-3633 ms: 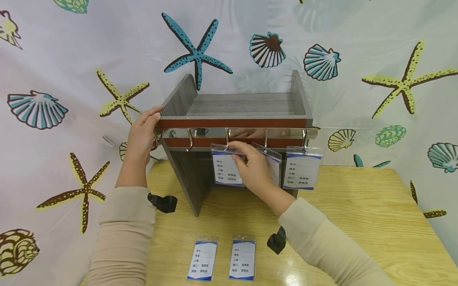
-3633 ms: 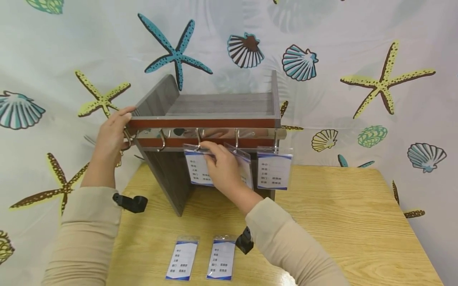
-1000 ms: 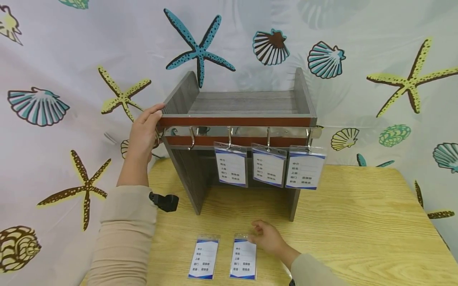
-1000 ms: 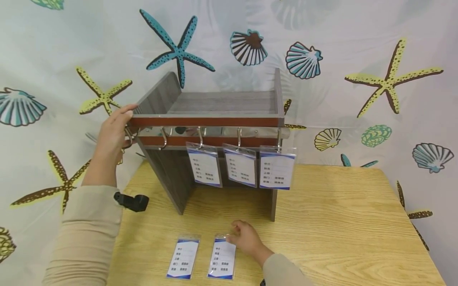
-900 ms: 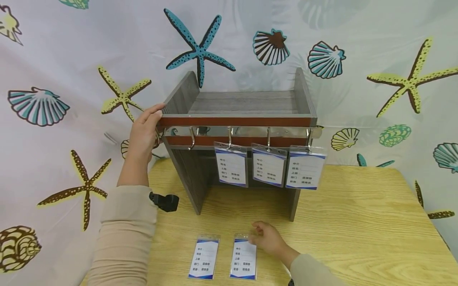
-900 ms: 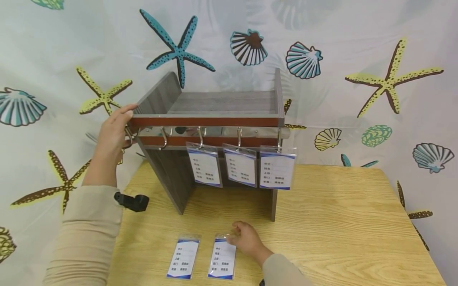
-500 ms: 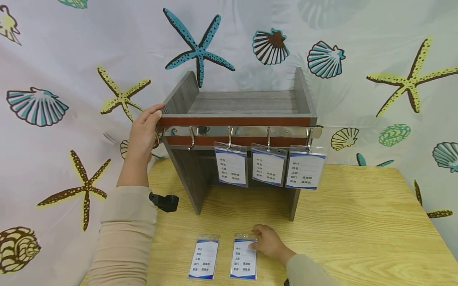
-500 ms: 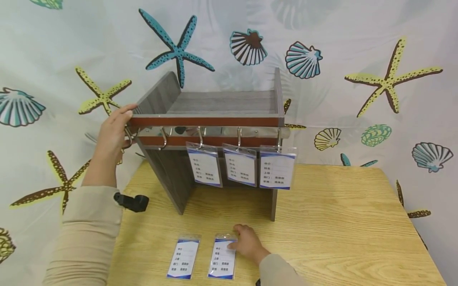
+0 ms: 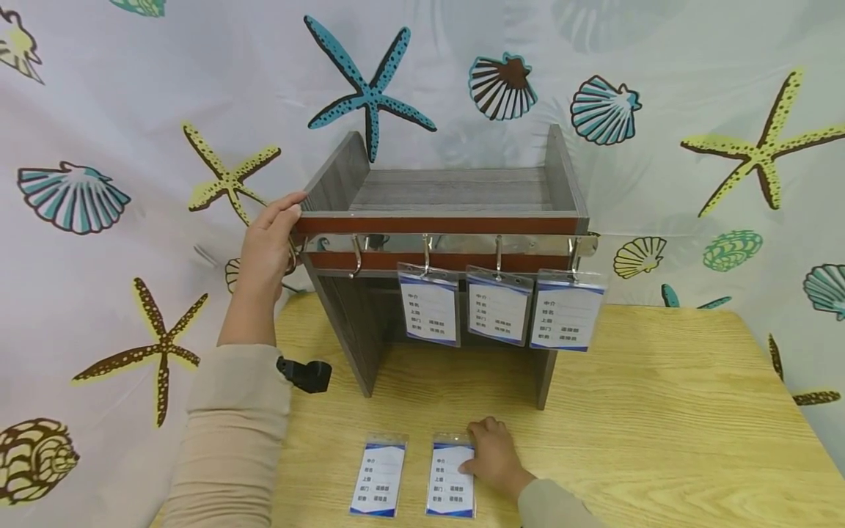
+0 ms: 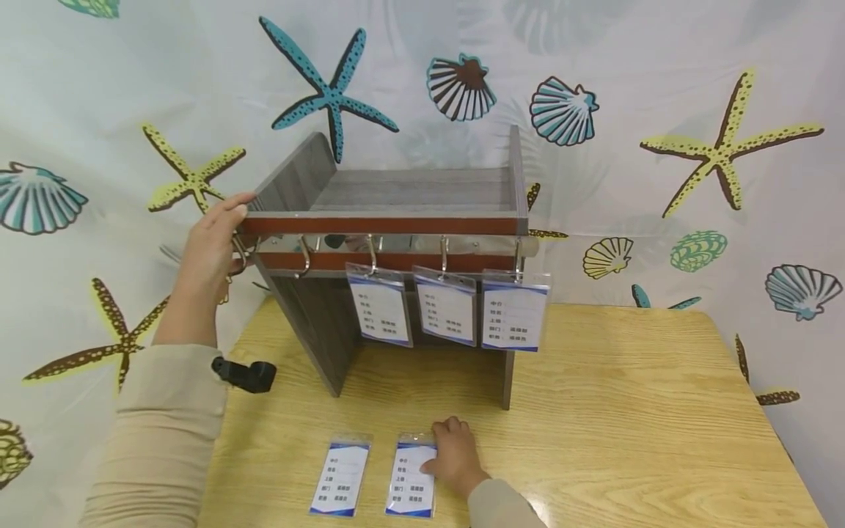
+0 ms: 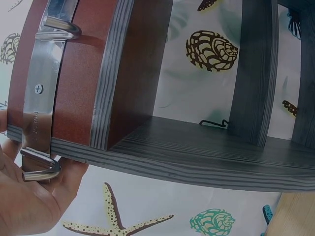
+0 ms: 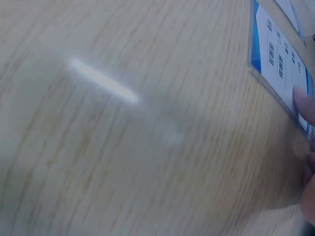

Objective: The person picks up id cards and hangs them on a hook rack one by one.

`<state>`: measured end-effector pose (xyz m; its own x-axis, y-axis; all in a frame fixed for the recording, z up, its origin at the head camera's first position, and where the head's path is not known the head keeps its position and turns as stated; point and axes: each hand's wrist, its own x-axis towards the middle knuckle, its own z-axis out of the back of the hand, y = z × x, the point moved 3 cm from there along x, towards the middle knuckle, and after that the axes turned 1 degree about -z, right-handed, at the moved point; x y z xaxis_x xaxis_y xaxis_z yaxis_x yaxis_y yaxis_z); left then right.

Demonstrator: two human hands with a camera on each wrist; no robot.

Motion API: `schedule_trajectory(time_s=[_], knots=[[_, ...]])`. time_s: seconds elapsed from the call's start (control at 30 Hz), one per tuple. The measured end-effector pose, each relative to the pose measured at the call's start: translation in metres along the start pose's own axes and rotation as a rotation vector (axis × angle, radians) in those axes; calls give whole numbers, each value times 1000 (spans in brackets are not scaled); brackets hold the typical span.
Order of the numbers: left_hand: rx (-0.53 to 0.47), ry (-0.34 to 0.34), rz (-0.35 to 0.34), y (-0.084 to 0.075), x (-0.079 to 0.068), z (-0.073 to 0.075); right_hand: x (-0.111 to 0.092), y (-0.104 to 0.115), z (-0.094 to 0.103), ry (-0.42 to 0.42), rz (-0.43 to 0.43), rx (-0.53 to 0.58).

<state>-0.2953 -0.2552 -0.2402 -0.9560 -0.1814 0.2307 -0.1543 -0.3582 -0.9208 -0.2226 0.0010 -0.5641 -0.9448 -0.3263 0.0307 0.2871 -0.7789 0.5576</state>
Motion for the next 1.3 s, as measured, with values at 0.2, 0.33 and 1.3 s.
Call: schedule_trajectory(time_s=[0.2,0.33,1.3], knots=[[-4,-4,2,1,0,0,0,0,-1,-19,17,-28],[-14,-2,1,2,1,0,-1,1,-1,-29,12,-9],[25,-12,-5,0,0,-2,-5,-1,17,-14,-10,208]])
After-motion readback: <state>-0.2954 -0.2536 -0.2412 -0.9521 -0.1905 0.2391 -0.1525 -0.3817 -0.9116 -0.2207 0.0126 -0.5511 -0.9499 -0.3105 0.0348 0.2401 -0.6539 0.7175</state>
